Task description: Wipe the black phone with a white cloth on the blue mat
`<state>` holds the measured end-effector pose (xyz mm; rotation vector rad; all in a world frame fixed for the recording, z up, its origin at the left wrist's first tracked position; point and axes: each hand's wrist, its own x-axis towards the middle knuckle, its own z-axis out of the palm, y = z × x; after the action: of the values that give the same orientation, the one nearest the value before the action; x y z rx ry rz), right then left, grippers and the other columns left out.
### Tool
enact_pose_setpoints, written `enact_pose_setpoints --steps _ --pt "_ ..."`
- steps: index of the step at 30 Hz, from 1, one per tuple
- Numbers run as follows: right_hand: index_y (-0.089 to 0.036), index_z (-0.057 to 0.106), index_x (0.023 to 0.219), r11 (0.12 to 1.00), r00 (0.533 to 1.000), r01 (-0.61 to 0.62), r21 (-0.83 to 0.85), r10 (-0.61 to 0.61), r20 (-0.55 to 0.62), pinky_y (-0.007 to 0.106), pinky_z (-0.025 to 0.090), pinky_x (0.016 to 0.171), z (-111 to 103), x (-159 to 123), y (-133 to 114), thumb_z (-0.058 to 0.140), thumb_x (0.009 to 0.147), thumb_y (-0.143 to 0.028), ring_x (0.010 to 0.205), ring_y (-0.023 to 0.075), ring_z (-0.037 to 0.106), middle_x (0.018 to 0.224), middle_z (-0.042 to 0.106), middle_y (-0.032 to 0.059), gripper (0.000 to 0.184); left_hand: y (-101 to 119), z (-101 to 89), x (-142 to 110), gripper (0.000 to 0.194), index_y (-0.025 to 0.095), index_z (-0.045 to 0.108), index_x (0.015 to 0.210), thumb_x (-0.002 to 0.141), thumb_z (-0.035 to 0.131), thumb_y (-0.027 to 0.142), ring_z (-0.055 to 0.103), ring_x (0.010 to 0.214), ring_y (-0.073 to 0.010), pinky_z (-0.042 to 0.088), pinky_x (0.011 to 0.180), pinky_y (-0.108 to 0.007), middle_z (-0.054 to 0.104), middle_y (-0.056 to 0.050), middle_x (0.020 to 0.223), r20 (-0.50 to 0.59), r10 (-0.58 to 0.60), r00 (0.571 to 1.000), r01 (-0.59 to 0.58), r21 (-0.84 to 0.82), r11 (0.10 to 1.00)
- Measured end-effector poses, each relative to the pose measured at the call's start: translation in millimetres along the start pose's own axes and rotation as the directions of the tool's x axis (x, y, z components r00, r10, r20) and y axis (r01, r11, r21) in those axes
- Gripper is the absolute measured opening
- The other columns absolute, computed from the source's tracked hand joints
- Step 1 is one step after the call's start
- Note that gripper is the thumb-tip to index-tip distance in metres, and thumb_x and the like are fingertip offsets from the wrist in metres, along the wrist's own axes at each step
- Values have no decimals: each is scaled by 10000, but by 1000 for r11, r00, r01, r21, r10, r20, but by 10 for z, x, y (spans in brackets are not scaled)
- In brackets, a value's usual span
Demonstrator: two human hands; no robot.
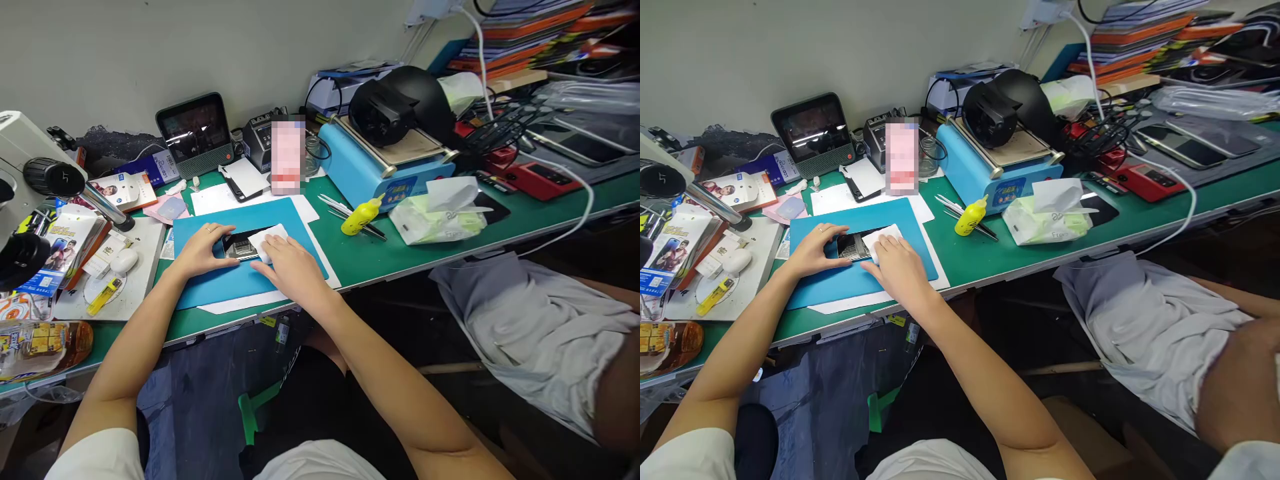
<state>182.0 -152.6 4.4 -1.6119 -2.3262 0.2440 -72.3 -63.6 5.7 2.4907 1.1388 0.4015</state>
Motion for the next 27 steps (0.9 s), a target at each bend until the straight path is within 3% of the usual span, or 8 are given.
enact_pose_setpoints --steps 6,9,12,15,18,20,23,27 --pt "-16 672 1413 1000 998 8 -3 -8 56 521 389 1292 -48 344 -21 529 1108 -460 1495 358 560 1571 617 235 558 6 -5 1 804 251 593 1492 864 754 729 611 1168 -330 518 1057 -491 676 -118 1318 -14 4 1000 -5 -6 1000" --pt "17 618 1471 1000 998 15 11 -16 55 521 381 1296 -17 389 -61 549 1096 -485 1510 370 542 1576 604 258 630 0 -7 -2 939 243 543 1543 827 726 822 603 1187 -341 518 1058 -492 664 -136 1349 -21 13 1000 -14 -35 999" --pt "36 558 1527 997 997 66 46 -67 31 515 369 1308 76 385 -146 536 1084 -560 1552 376 492 1626 547 265 742 -44 8 2 974 214 459 1612 920 486 898 584 1228 -343 480 1111 -511 630 -165 1415 -93 43 995 -51 -83 995" --pt "41 516 1564 992 994 108 65 -110 20 517 352 1321 184 413 -261 515 1066 -635 1588 382 439 1667 493 266 839 -99 30 13 893 192 472 1602 1034 184 818 583 1208 -322 452 1127 -513 635 -169 1399 -189 75 979 -93 -87 992" --pt "21 495 1590 989 991 132 74 -134 23 529 349 1323 249 466 -378 516 1041 -691 1593 384 432 1679 473 271 899 -124 43 20 860 198 541 1537 1062 87 753 593 1168 -307 462 1101 -498 665 -157 1345 -219 77 973 -96 -77 992" --pt "28 477 1601 988 990 137 76 -139 27 521 340 1329 264 481 -437 523 1032 -706 1596 384 428 1683 464 274 930 -120 45 20 799 203 570 1491 1083 97 702 598 1158 -300 464 1096 -494 683 -147 1309 -210 57 976 -76 -83 994" --pt "66 457 1600 986 987 156 62 -157 20 494 318 1343 269 443 -493 560 1018 -698 1600 385 420 1684 455 285 966 -98 41 20 583 195 576 1413 1097 279 584 604 1161 -285 481 1080 -473 680 -134 1306 -222 -18 975 -12 -136 991" --pt "65 490 1578 981 982 186 52 -187 -3 487 333 1337 282 319 -536 614 999 -677 1590 379 437 1668 479 286 949 -60 21 27 333 197 596 1243 1004 456 380 623 1101 -264 505 1033 -455 666 -113 1230 -239 -134 962 87 -196 977"
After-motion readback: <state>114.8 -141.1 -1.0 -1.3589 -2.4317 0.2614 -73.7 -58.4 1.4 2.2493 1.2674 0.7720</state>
